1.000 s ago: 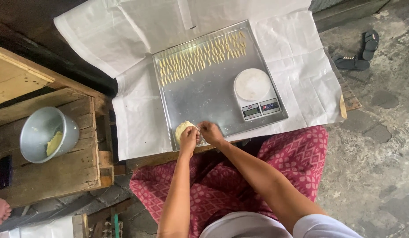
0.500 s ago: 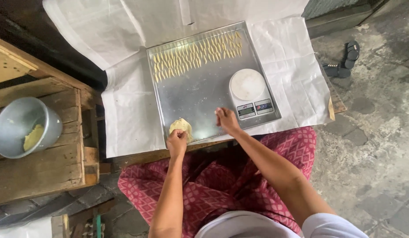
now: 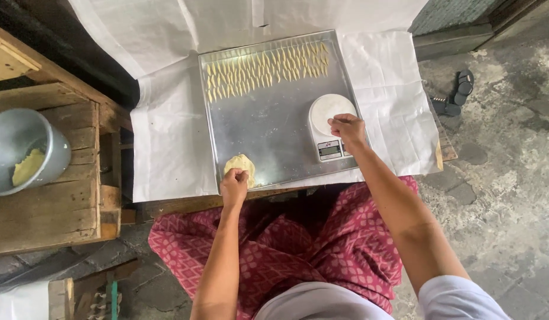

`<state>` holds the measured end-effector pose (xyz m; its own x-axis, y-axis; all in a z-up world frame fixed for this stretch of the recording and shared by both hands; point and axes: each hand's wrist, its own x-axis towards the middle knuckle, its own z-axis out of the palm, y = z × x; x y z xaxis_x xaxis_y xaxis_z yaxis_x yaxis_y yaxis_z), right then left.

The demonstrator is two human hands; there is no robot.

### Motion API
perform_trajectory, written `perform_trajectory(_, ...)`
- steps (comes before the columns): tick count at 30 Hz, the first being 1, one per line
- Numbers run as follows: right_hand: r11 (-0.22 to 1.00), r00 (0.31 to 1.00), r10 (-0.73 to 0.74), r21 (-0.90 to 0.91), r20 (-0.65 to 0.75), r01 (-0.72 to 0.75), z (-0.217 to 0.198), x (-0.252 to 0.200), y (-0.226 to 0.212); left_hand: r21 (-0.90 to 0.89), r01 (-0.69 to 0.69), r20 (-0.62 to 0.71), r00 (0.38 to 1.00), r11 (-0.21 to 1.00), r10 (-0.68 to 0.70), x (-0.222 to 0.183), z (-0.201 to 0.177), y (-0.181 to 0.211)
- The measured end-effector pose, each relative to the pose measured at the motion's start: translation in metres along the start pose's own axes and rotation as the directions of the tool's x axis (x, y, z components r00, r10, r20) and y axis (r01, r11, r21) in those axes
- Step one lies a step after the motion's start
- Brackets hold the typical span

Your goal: Rolling small pieces of dough into thin sticks and arranging them on a tray

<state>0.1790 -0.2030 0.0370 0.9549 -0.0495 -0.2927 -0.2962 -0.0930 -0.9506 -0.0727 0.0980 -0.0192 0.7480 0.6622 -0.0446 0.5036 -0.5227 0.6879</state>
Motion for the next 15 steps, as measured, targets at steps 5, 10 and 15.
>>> perform_trajectory(5,0.999,0.999,0.030,-0.033,0.013,-0.029,-0.003,0.012,-0.010,-0.024,-0.009,0.018,1.000,1.000,0.010,0.001,-0.002,0.000)
perform_trajectory(10,0.999,1.000,0.016,-0.036,0.003,-0.016,-0.003,0.013,-0.019,-0.022,0.000,0.021,1.000,1.000,0.000,0.003,0.001,-0.003)
perform_trajectory(15,0.999,1.000,-0.007,-0.051,0.000,0.007,-0.009,0.027,-0.006,-0.027,-0.011,0.015,1.000,1.000,0.012,0.004,0.003,-0.006)
